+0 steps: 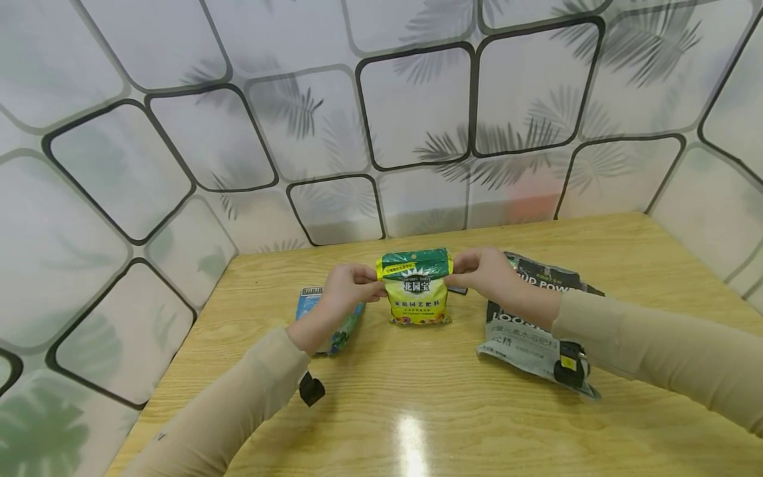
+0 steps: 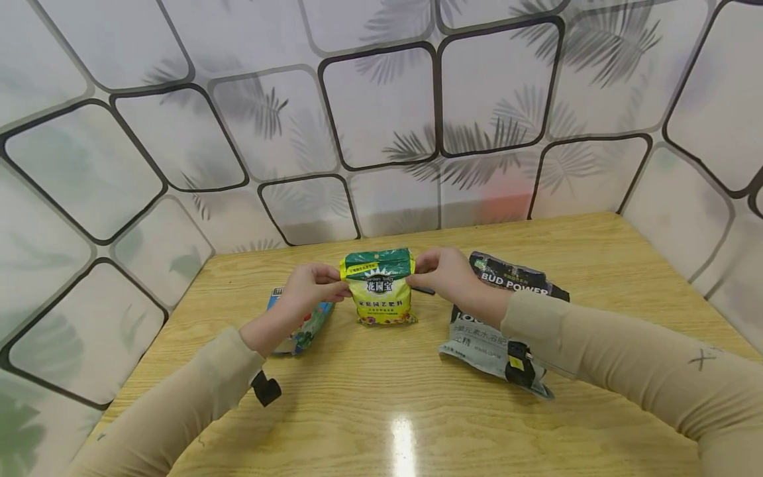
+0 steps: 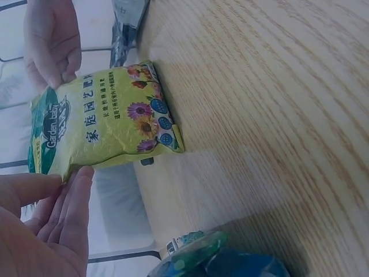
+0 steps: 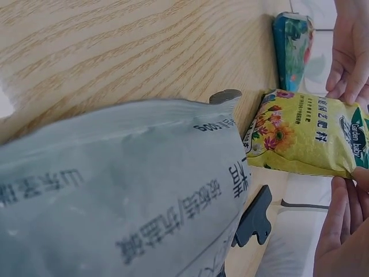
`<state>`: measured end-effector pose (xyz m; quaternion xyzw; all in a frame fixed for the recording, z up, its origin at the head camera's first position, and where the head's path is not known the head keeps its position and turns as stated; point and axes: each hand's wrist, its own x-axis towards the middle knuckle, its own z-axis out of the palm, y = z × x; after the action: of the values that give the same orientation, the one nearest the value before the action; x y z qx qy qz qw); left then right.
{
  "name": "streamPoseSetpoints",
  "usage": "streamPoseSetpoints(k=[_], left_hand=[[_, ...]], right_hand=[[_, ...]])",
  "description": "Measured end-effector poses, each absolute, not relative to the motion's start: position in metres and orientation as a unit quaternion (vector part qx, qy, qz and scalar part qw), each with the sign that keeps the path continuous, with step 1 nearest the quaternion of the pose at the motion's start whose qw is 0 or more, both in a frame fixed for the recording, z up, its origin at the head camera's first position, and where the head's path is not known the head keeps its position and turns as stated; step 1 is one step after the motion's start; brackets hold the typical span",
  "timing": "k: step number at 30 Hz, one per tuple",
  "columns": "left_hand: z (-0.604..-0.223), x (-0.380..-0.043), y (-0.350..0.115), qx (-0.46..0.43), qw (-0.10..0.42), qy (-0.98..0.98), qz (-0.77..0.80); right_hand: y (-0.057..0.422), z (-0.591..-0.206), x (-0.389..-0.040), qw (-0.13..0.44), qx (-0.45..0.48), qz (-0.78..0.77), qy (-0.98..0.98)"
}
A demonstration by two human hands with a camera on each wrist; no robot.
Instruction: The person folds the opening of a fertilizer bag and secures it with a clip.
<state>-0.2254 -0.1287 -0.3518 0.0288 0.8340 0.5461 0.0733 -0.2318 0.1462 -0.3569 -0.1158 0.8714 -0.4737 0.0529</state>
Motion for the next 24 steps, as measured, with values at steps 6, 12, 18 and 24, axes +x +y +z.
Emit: streamPoseSetpoints(k=[6,12,18,24], left_hand=[[-0.3524,-0.2262,-0.1285,0.033,0.068,0.838,0.541],[-0.3538,-0.2276,-0.1292,0.033,0.065,0.839,0.539],[-0.3555,-0.2275,-0.1291,0.031,0.06,0.839,0.541],[-0.3563,-0.2268,-0.1292,0.031,0.053,0.837,0.544]], right_hand=[[0.1462,-0.357,-0.2321,0.054,-0.113,-0.483,0.867],[0.1462,-0.3572,-0.2325,0.055,-0.107,-0.491,0.863],[0.146,-0.3568,-0.2317,0.058,-0.097,-0.511,0.852],[0.1472,-0.3586,-0.2322,0.062,-0.098,-0.519,0.847]])
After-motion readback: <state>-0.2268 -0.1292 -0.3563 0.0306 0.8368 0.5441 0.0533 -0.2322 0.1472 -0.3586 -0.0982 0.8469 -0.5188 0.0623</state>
